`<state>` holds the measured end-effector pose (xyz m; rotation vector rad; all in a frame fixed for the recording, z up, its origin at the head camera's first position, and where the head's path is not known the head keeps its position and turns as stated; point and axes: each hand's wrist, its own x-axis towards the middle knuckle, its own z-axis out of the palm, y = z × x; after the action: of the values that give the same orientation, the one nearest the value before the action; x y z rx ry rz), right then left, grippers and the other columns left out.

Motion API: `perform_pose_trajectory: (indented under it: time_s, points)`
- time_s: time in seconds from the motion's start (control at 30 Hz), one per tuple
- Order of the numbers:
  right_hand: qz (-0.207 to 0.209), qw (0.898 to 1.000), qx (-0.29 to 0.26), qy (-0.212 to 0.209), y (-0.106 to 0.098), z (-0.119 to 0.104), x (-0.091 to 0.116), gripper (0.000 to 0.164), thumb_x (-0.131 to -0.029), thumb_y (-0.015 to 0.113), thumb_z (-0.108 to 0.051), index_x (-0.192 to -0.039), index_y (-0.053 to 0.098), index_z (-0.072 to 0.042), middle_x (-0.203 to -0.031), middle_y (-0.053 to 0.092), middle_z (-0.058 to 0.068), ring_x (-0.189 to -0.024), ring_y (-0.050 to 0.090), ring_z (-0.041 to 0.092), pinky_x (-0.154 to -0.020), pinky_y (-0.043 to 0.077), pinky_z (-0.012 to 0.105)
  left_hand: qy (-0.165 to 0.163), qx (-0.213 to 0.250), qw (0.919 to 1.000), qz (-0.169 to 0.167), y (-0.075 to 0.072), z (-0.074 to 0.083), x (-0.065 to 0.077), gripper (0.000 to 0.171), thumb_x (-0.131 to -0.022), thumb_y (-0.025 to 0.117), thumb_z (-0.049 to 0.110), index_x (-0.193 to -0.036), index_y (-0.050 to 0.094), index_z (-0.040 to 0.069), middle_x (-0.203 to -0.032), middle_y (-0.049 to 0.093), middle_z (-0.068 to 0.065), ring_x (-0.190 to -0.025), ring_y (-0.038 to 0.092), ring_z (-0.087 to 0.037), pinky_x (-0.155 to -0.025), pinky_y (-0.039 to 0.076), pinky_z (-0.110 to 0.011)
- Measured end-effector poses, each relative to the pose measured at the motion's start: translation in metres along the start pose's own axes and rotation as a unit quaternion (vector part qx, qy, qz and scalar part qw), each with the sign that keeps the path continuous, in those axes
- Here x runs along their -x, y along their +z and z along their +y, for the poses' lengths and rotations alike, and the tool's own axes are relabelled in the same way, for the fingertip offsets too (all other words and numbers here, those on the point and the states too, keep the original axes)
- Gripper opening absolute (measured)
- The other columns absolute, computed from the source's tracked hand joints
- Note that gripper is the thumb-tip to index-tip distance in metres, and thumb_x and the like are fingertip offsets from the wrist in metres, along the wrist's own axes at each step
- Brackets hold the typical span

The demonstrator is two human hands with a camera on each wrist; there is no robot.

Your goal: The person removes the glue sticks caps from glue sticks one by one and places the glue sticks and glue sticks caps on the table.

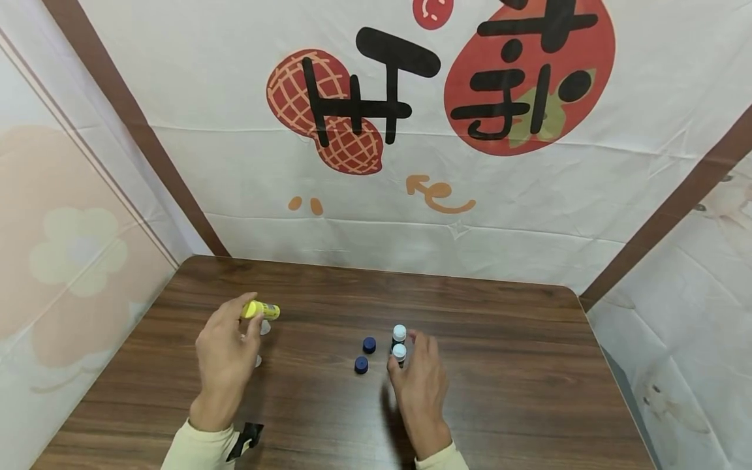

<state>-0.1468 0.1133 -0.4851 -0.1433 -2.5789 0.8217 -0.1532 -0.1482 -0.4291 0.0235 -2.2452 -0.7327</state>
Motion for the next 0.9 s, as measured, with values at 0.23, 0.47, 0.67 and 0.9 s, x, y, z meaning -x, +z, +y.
perform_pose_trajectory:
  time_s: [0.23, 0.47, 0.67, 0.9]
  points:
    - [-0.008, 1.000, -0.008, -0.001, -0.008, -0.009, -0.004, 0.054, -0.059, 0.080, -0.016, -0.108, 0.058, -0.011, -0.099, 0.059, 0.005, -0.079, 0.062, 0.019, -0.058, 0.046, 0.038, 0.002, 0.011, 0.9999, -0.001, 0.002, 0.006, -0.001, 0.037, -0.068, 0.073, -0.003, -0.103, 0.063, 0.002, -0.102, 0.062, -0.016, -0.092, 0.058, -0.033, -0.076, 0.046, -0.045]
    - [0.000, 1.000, -0.024, -0.012, -0.008, -0.011, -0.006, 0.052, -0.060, 0.081, -0.017, -0.106, 0.058, -0.011, -0.097, 0.061, 0.008, -0.079, 0.063, 0.022, -0.062, 0.046, 0.040, 0.006, 0.017, 0.9998, -0.009, 0.003, 0.015, -0.001, 0.037, -0.068, 0.074, -0.001, -0.103, 0.064, 0.003, -0.101, 0.063, -0.014, -0.092, 0.059, -0.031, -0.074, 0.047, -0.045]
    - [-0.007, 0.998, -0.051, -0.021, -0.006, -0.016, -0.005, 0.049, -0.064, 0.079, -0.018, -0.108, 0.057, -0.011, -0.098, 0.060, 0.006, -0.081, 0.064, 0.018, -0.065, 0.048, 0.038, 0.010, 0.020, 0.9996, -0.017, 0.006, 0.021, 0.000, 0.038, -0.067, 0.075, -0.001, -0.104, 0.064, 0.005, -0.101, 0.064, -0.012, -0.094, 0.059, -0.029, -0.077, 0.046, -0.044]
    - [-0.034, 0.996, -0.057, -0.060, -0.005, -0.033, -0.002, 0.053, -0.067, 0.078, -0.021, -0.115, 0.055, -0.014, -0.103, 0.059, 0.003, -0.080, 0.064, 0.014, -0.059, 0.049, 0.034, 0.008, 0.018, 0.9993, -0.033, 0.007, 0.027, 0.004, 0.038, -0.068, 0.075, 0.000, -0.104, 0.064, 0.006, -0.102, 0.063, -0.010, -0.094, 0.059, -0.027, -0.075, 0.048, -0.043]
